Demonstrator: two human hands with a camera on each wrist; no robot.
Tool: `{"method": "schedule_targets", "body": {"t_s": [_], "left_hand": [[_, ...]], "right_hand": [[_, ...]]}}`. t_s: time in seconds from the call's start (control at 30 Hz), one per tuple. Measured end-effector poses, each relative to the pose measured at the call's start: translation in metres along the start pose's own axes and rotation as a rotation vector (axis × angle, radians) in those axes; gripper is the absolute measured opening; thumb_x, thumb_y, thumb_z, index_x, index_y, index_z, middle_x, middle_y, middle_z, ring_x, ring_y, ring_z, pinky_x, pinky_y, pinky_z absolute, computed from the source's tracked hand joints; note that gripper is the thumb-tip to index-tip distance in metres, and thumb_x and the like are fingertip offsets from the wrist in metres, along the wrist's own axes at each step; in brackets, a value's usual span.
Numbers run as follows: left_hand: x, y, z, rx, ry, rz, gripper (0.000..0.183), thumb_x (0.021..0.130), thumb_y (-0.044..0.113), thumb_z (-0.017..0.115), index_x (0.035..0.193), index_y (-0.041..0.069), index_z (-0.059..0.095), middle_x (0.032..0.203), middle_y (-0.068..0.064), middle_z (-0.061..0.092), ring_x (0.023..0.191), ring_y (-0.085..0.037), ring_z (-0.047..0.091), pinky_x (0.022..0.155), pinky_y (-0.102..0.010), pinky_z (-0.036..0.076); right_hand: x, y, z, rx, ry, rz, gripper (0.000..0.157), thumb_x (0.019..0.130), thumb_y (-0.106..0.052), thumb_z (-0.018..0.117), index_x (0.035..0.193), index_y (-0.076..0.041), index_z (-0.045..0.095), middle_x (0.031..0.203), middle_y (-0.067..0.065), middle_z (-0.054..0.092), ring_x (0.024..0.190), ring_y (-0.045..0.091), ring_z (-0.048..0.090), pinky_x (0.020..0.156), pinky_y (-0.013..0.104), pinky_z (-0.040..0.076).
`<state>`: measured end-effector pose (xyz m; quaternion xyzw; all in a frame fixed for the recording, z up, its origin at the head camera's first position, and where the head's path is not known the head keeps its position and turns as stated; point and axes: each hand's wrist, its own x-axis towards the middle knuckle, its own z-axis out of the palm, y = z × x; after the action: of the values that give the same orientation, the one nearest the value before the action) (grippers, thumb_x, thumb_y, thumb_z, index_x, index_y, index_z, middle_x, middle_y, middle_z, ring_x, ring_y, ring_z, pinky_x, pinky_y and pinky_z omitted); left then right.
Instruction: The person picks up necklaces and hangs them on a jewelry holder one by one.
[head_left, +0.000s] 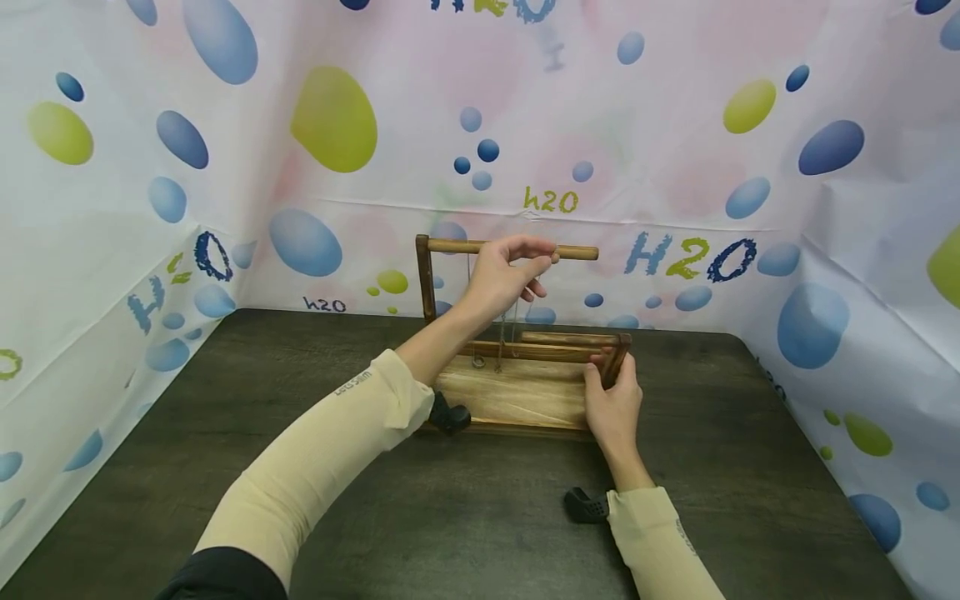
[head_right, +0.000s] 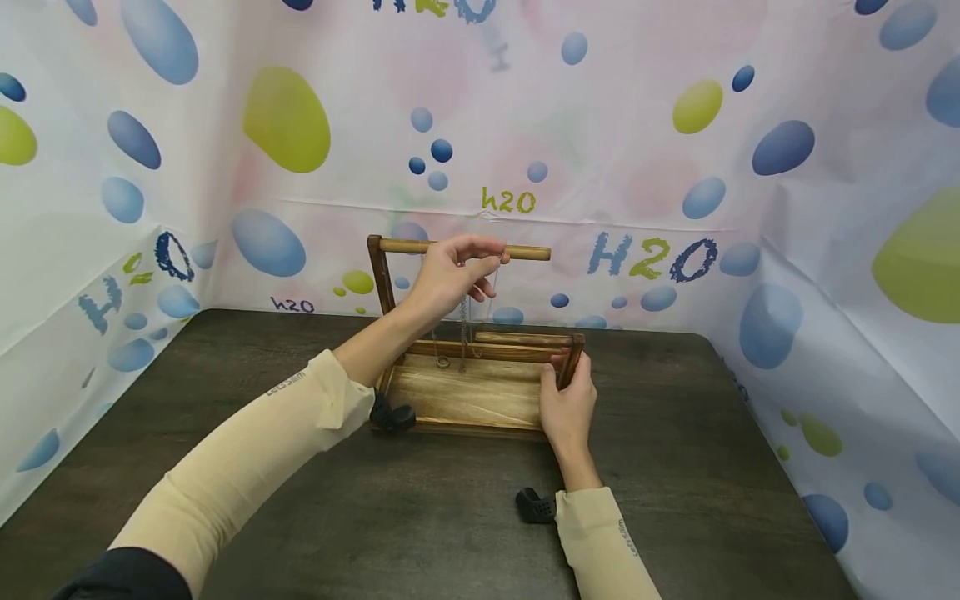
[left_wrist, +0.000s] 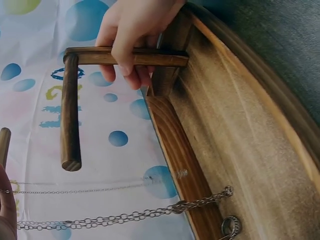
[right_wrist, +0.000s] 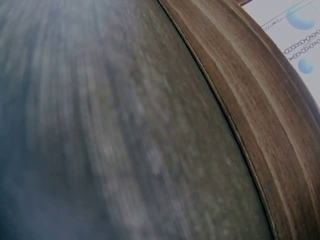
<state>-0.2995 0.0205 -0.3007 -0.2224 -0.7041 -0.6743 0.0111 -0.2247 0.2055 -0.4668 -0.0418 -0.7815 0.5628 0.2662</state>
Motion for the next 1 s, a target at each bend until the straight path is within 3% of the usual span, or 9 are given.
{"method": "schedule_targets", "body": {"t_s": [0.17,0.43,0.6,0.77,1.0], "left_hand": [[-0.004,-0.008,0.002,-0.011,-0.011,-0.017,0.016,0.099,0.010,0.066,0.113,0.004,0.071,0.103,-0.005,0.074,0.070,-0.022,0.071,0.061,-0.031,0.058],[-0.009,-0.029,0.006,0.051,-0.023,0.015,0.013,0.098,0.007,0.066,0.108,0.001,0.070,0.100,-0.010,0.075,0.086,-0.024,0.071,0.079,-0.038,0.057],[-0.013,-0.045,0.007,0.074,-0.020,-0.004,0.014,0.097,0.008,0.069,0.110,0.002,0.069,0.097,-0.009,0.075,0.091,-0.026,0.070,0.083,-0.035,0.056],[-0.016,-0.057,0.009,0.072,-0.052,-0.029,0.019,0.098,0.010,0.067,0.115,0.003,0.067,0.099,-0.014,0.074,0.095,-0.032,0.068,0.083,-0.045,0.054],[-0.021,-0.064,0.011,0.131,-0.049,-0.049,0.020,0.099,0.013,0.067,0.115,0.003,0.071,0.111,-0.012,0.072,0.099,-0.031,0.066,0.079,-0.030,0.054]], "right_hand": [[0.000,0.002,-0.001,-0.004,0.004,-0.006,0.030,0.102,-0.013,0.059,0.131,-0.008,0.052,0.119,0.012,0.066,0.103,0.023,0.062,0.083,0.038,0.047],[0.001,0.003,-0.001,-0.008,0.014,-0.012,0.030,0.102,-0.016,0.059,0.131,-0.008,0.053,0.118,0.012,0.066,0.104,0.025,0.062,0.084,0.039,0.047],[0.002,0.003,0.000,-0.004,0.014,-0.020,0.031,0.102,-0.017,0.059,0.131,-0.009,0.053,0.118,0.012,0.066,0.104,0.024,0.062,0.085,0.039,0.047],[0.001,0.003,0.000,0.000,0.014,-0.022,0.031,0.102,-0.014,0.060,0.131,-0.008,0.053,0.118,0.012,0.067,0.104,0.024,0.063,0.084,0.038,0.047],[0.001,0.003,0.001,0.000,0.018,-0.029,0.031,0.101,-0.011,0.060,0.131,-0.006,0.053,0.118,0.014,0.066,0.104,0.026,0.063,0.085,0.039,0.047]]}}
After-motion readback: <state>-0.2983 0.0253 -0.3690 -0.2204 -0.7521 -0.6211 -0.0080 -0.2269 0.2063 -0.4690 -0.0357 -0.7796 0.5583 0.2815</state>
